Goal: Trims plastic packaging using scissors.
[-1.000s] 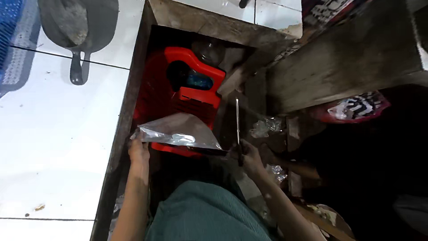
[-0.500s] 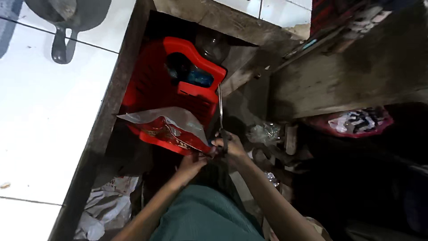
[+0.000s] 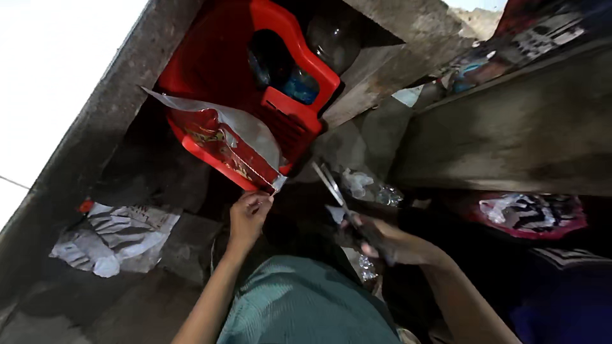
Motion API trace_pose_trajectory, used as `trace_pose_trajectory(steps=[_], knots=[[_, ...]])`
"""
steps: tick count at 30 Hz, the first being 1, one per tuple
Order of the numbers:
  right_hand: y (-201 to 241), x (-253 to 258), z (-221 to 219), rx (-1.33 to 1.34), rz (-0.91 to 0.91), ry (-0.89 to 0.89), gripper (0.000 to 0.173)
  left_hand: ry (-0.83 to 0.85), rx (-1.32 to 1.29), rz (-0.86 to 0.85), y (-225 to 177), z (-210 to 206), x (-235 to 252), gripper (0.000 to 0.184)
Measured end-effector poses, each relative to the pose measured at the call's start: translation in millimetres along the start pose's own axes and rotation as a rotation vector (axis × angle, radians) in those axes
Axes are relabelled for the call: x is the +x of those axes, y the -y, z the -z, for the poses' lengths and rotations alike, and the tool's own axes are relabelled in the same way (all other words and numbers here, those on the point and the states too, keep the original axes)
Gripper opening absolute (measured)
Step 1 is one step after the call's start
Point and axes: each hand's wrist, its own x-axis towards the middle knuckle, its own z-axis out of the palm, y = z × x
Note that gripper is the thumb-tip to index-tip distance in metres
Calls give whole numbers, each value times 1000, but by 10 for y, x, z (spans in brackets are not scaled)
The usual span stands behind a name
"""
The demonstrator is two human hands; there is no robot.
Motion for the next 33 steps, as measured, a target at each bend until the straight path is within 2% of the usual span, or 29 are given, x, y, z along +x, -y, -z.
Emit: trace_pose_trajectory(steps=[1, 3, 5, 6, 9, 13, 18, 24, 29, 33], knots=[[0, 15, -20, -67, -22, 99, 79, -19, -23, -31, 24, 1, -1, 7], [65, 87, -81, -226, -48, 221, 64, -41, -106, -42, 62, -20, 1, 5], [148, 196, -128, -312, -108, 235, 48, -51, -170, -17, 94, -38, 7, 6], [169, 238, -144, -321, -125, 222, 47, -57, -194, -1, 123, -53, -1, 7], [159, 380, -135, -308, -31, 192, 57, -65, -234, 51, 195, -103, -36, 9], [339, 540, -175, -309, -49, 153, 49, -85, -287, 177, 131, -147, -59, 8], [347, 785, -210, -214, -88, 145, 42, -42, -291, 168, 104, -190, -60, 17], [98, 1035, -185, 68, 37, 251, 53, -26, -282, 123, 78, -220, -60, 20], [-23, 1116, -265, 168, 80, 257, 73, -23, -267, 113, 44, -214, -58, 19], [-93, 1099, -327, 211, 114, 230, 74, -28, -250, 82, 55, -208, -77, 18]])
